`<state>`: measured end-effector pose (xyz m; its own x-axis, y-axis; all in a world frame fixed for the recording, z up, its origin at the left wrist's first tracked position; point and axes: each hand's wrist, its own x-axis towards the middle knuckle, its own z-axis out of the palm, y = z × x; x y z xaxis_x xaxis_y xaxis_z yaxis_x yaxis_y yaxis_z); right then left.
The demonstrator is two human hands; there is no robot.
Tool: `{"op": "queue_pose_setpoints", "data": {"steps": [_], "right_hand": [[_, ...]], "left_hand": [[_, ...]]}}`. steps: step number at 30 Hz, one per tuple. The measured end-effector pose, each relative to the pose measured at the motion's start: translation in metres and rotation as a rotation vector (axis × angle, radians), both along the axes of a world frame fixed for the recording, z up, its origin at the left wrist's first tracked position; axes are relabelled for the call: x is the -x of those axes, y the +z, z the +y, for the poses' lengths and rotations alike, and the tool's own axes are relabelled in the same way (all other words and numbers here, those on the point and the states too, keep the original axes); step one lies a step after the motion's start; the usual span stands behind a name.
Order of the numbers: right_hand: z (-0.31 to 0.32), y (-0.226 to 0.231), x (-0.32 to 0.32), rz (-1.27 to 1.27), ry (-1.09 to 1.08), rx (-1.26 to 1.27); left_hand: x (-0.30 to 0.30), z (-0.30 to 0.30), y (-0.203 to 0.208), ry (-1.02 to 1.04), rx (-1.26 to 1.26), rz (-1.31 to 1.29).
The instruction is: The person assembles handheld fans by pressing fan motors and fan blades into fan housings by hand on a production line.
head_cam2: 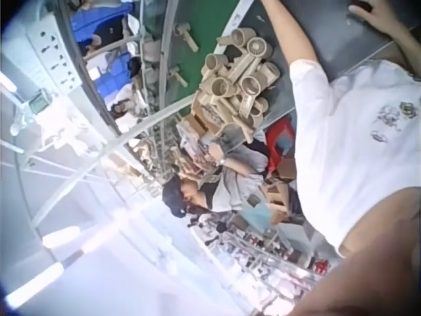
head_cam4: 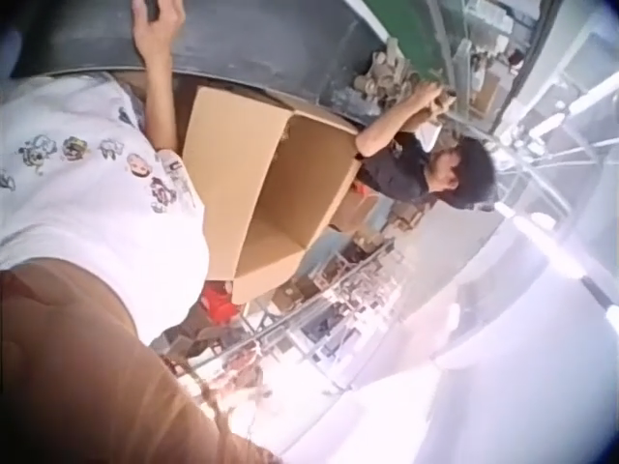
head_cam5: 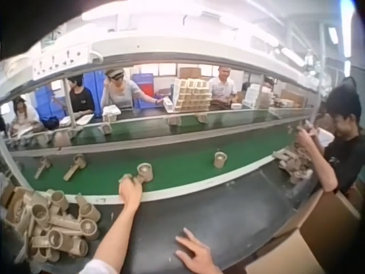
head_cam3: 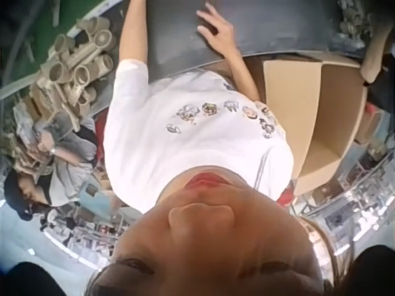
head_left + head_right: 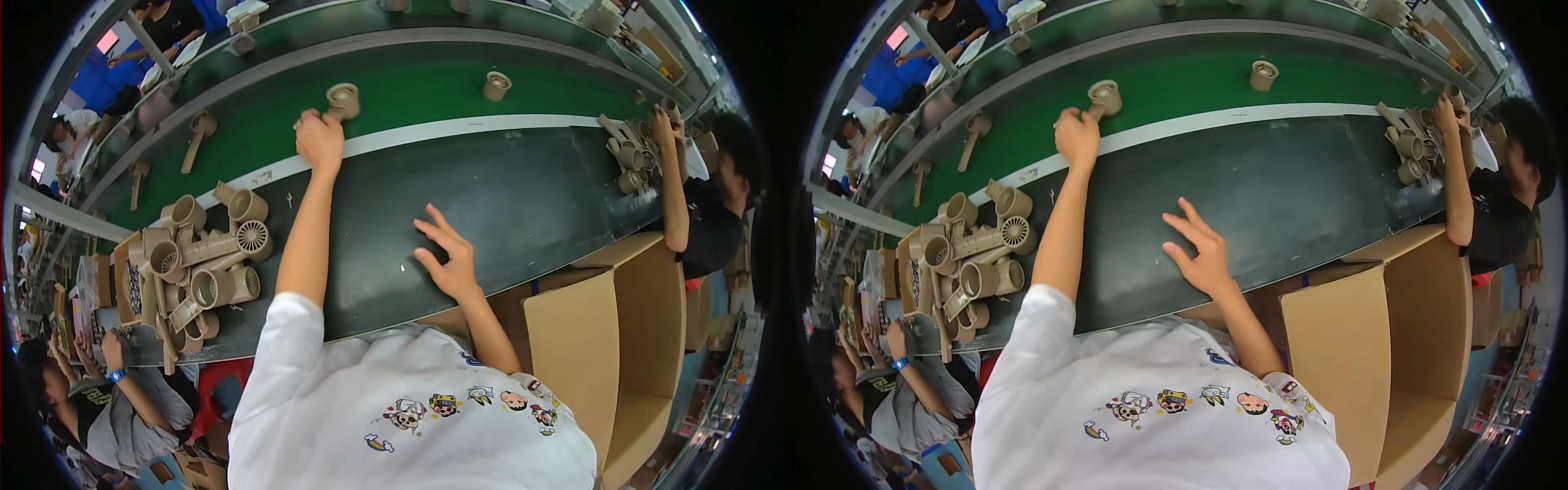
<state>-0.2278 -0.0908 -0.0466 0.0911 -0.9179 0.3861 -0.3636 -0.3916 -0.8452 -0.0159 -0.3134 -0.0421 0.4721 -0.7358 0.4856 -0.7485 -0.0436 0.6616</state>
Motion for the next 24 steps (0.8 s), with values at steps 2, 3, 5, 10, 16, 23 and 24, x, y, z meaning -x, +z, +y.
{"op": "queue_pose_setpoints", "data": {"steps": [2, 3, 5, 10, 16, 23, 24], "right_hand": [[0.002, -0.001, -0.003, 0.011, 0.035, 0.037], [0.002, -0.002, 0.000, 0.006, 0.023, 0.023], [0.003, -0.005, 0.004, -0.011, -0.001, 0.029], [-0.001, -0.007, 0.001, -0.022, -0.011, -0.027], [-0.002, -0.017, 0.008, -0.285, -0.169, -0.159], [-0.008, -0.009, -0.002, -0.303, -0.147, -0.208], [-0.009, -0.008, -0.004, -0.287, -0.137, -0.208]], "left_hand": [[-0.010, -0.039, -0.014, -0.074, 0.177, 0.129], [0.003, -0.044, -0.007, -0.097, 0.186, 0.124], [0.018, -0.043, 0.001, 0.017, 0.224, 0.062], [0.027, 0.042, 0.013, -0.252, 0.059, -0.144], [-0.018, 0.189, 0.049, -0.476, -0.059, -0.388], [-0.106, 0.256, 0.095, -0.166, -0.148, -0.528], [-0.113, 0.258, 0.098, -0.143, -0.144, -0.535]]}}
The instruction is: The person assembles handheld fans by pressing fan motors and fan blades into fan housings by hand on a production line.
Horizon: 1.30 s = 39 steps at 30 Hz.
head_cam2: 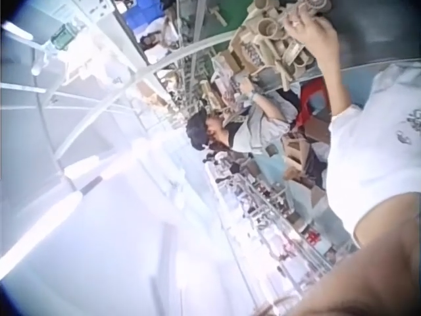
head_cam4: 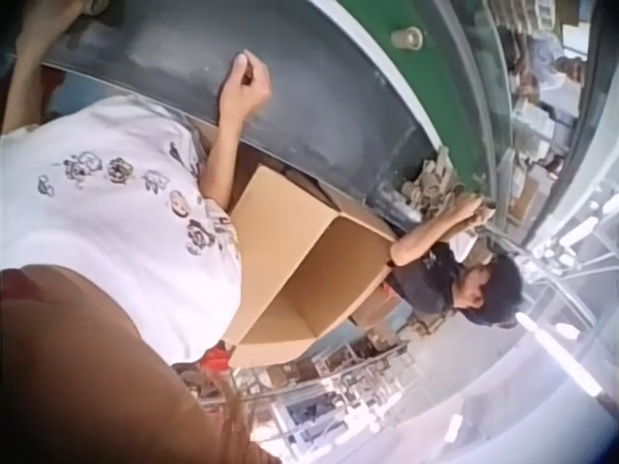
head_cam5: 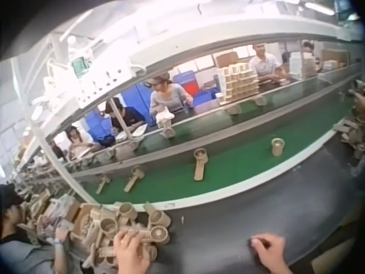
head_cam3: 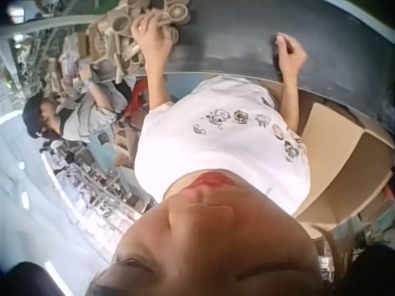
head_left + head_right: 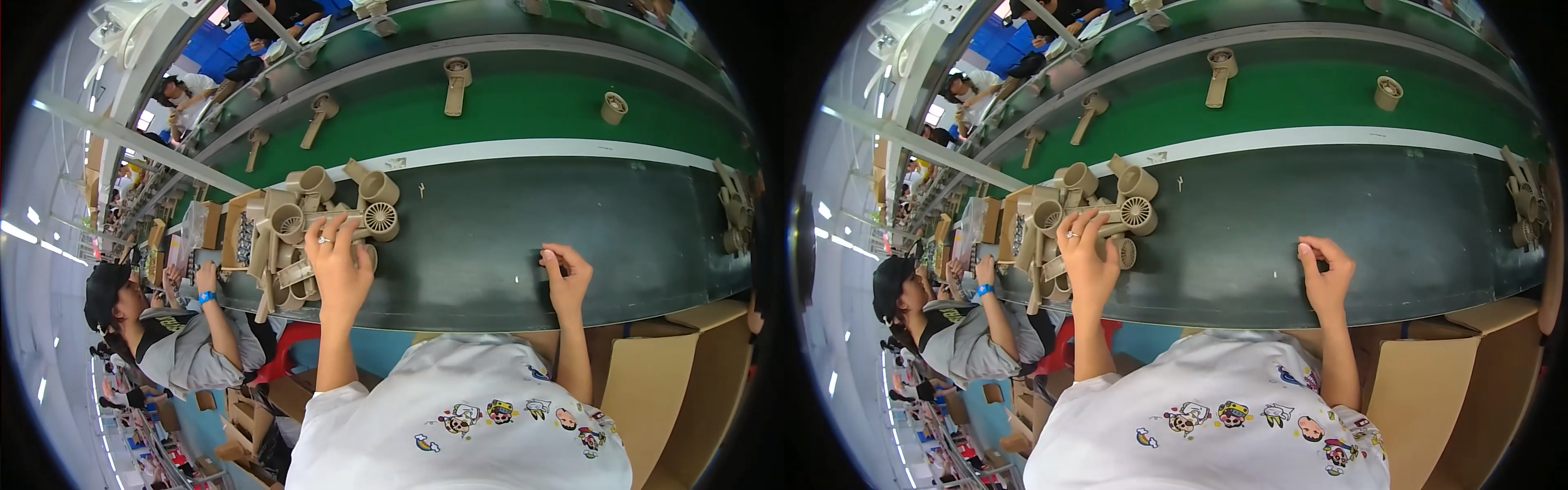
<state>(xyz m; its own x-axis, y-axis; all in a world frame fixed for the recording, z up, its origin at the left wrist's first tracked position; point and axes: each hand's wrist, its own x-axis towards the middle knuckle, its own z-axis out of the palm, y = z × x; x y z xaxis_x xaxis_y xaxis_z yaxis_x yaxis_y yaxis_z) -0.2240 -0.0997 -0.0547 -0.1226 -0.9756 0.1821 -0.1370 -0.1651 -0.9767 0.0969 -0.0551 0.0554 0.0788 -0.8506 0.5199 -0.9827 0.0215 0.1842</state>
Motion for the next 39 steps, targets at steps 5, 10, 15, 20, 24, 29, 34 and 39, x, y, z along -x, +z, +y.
{"op": "queue_pose_setpoints", "data": {"steps": [5, 10, 15, 20, 24, 29, 34, 39], "right_hand": [[0.001, 0.000, -0.007, 0.114, 0.013, 0.028], [0.004, 0.002, -0.005, 0.180, 0.020, 0.059], [0.003, 0.008, -0.004, 0.205, 0.051, 0.102], [0.001, 0.007, -0.002, 0.221, 0.046, 0.130], [0.002, 0.003, 0.003, 0.186, 0.050, 0.093], [0.005, 0.001, 0.002, 0.153, 0.052, 0.073], [0.001, -0.001, 0.009, 0.039, 0.017, 0.036], [-0.034, 0.009, 0.034, -0.079, -0.145, 0.073]], "left_hand": [[-0.007, -0.018, 0.009, -0.064, -0.076, 0.000], [-0.034, -0.102, 0.020, -0.359, -0.267, -0.170], [-0.085, -0.181, -0.003, -0.301, -0.795, -0.421], [-0.106, -0.213, -0.030, -0.356, -1.020, -0.502], [-0.102, -0.218, -0.024, -0.450, -0.955, -0.459], [-0.100, -0.209, -0.011, -0.517, -0.855, -0.371], [-0.064, -0.186, 0.012, -0.463, -0.968, 0.005], [0.000, -0.118, 0.025, -0.812, -1.095, 1.402]]}}
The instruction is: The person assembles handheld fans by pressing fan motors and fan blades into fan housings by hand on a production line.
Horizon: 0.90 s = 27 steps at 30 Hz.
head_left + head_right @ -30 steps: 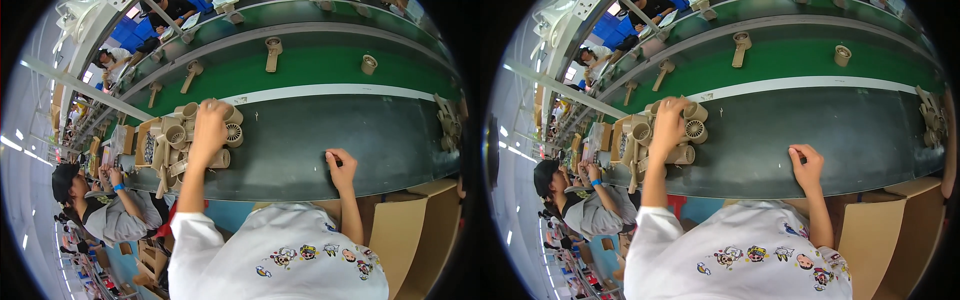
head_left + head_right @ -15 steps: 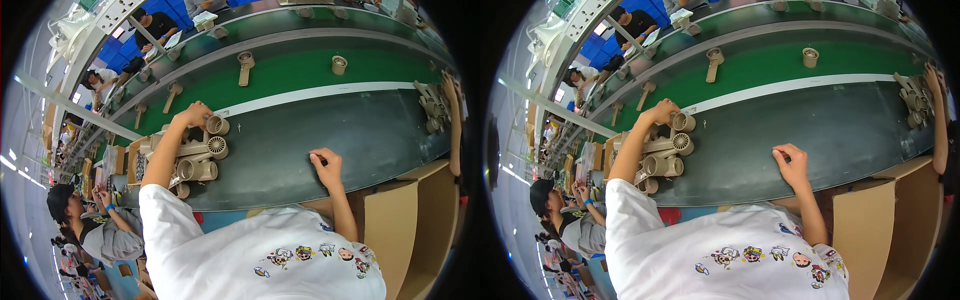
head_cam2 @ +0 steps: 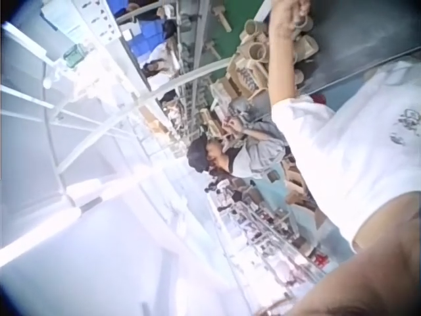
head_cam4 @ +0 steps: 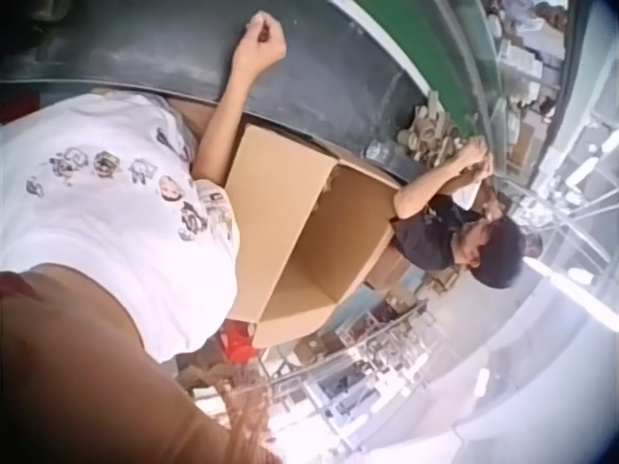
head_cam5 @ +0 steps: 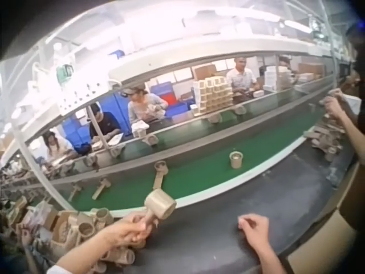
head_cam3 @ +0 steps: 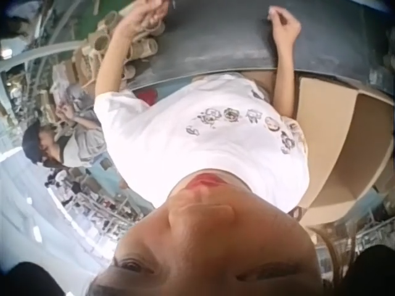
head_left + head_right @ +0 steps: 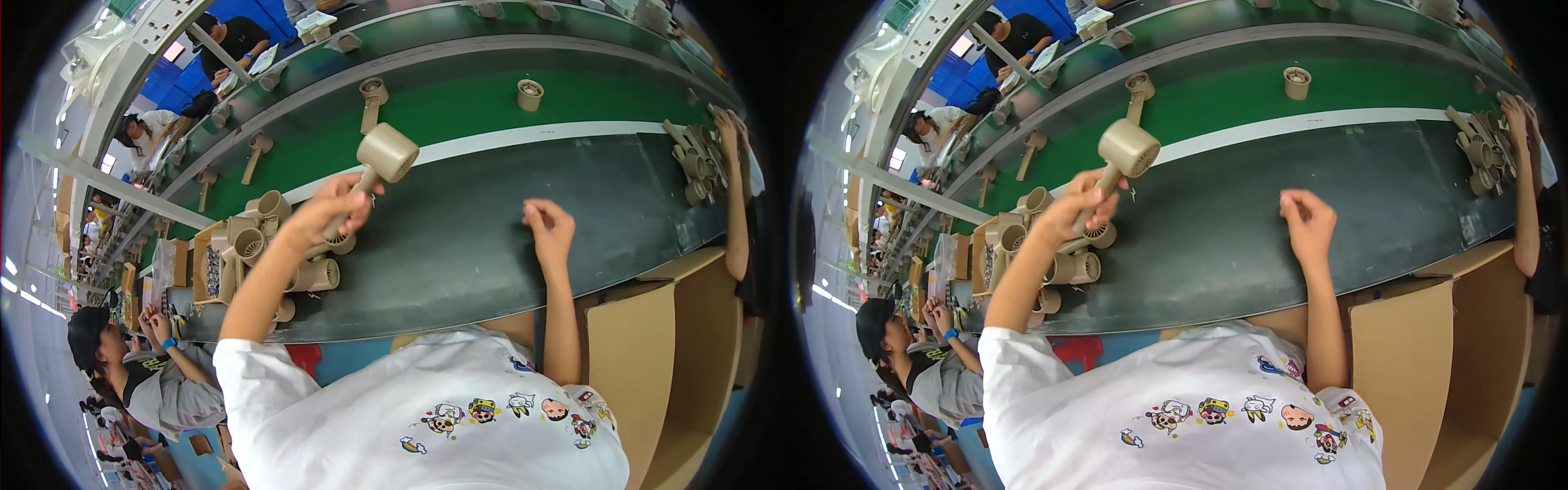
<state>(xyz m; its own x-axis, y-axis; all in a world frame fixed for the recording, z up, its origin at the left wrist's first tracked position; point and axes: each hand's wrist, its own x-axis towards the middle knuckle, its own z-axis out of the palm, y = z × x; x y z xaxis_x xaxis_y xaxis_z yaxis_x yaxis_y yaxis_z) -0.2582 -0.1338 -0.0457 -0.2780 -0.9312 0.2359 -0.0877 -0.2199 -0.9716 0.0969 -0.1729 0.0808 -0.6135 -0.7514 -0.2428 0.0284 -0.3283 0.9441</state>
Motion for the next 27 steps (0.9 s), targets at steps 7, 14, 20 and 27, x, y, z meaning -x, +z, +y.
{"op": "queue_pose_setpoints", "data": {"steps": [7, 14, 20, 27], "right_hand": [[-0.087, 0.026, 0.001, 0.285, -0.149, -0.103], [-0.192, 0.008, 0.003, 0.498, -0.465, -0.116], [-0.242, -0.006, -0.022, 0.581, -0.532, -0.120], [-0.262, -0.020, -0.017, 0.651, -0.551, -0.068]], "left_hand": [[0.071, 0.081, -0.040, 0.017, -0.580, 0.738], [0.091, 0.095, -0.073, -0.055, -0.614, 1.131], [0.096, 0.107, -0.081, 0.078, -0.656, 1.195], [0.090, 0.102, -0.109, 0.519, 0.754, -0.462]]}}
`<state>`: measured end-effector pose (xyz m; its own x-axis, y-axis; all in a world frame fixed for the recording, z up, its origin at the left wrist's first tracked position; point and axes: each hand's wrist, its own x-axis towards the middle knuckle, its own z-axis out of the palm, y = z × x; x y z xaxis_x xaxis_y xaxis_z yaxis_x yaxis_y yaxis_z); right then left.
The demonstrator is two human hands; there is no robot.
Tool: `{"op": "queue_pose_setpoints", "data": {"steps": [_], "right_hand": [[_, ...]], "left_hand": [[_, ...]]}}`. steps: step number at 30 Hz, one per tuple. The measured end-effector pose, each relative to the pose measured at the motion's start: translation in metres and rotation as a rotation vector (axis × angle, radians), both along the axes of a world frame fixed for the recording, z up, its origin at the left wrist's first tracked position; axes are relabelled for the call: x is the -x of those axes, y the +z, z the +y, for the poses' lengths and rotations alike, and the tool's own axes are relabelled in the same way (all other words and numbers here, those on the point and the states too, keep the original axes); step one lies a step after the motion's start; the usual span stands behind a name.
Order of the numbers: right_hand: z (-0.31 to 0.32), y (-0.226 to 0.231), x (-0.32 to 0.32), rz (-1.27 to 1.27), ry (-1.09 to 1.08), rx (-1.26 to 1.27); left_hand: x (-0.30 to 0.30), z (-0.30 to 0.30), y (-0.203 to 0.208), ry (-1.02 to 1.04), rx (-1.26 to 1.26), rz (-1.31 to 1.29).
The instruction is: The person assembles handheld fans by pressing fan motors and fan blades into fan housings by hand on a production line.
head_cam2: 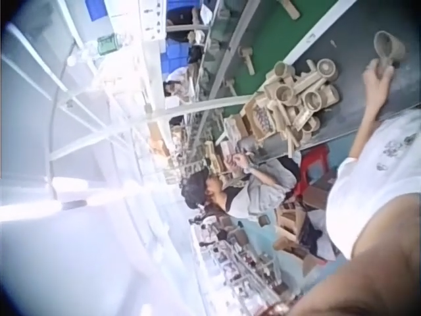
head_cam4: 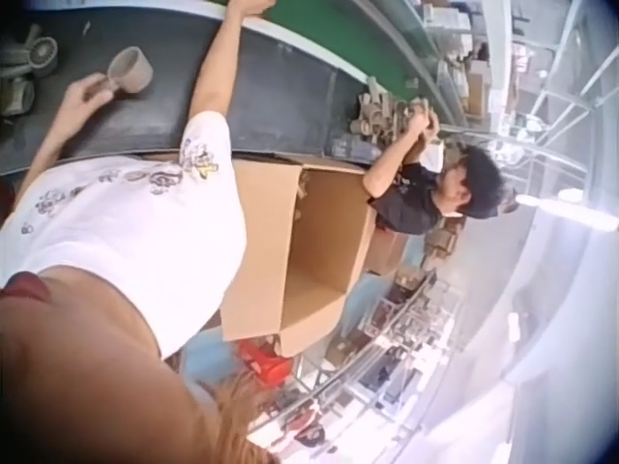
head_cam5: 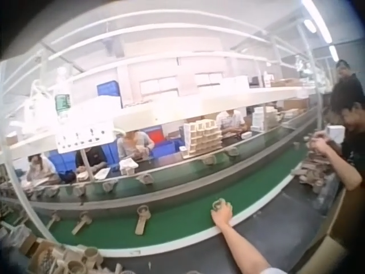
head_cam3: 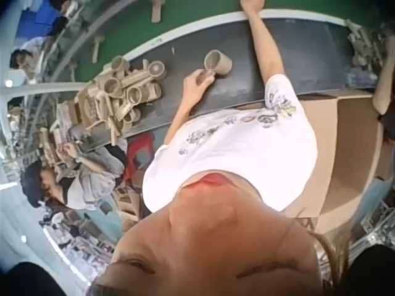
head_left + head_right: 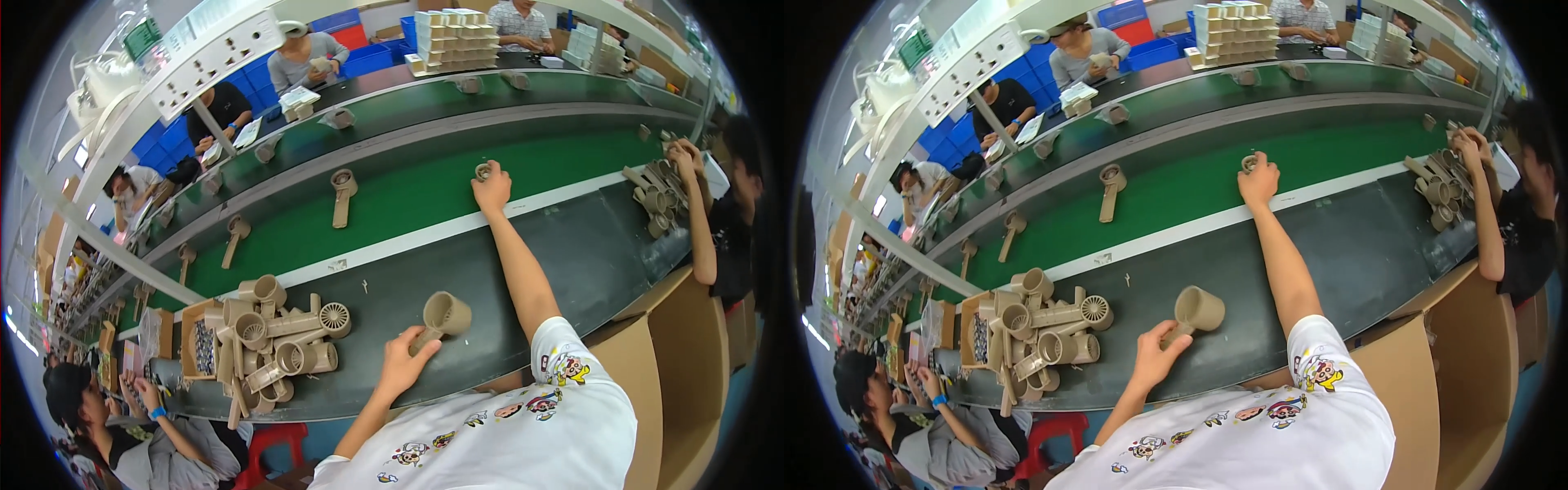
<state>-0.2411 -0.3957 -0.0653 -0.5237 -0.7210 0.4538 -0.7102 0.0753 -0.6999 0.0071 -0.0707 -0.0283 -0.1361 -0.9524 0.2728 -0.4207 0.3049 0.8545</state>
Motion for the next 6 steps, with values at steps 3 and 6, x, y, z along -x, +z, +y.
{"op": "queue_pose_setpoints", "data": {"steps": [3, 6], "right_hand": [[0.045, 0.024, -0.018, -0.045, 0.096, 0.184], [0.129, 0.053, -0.045, -0.011, 0.329, 0.141]], "left_hand": [[0.001, -0.002, 0.014, 0.106, -0.060, -0.475], [-0.005, -0.012, 0.013, 0.067, -0.139, -0.629]]}}
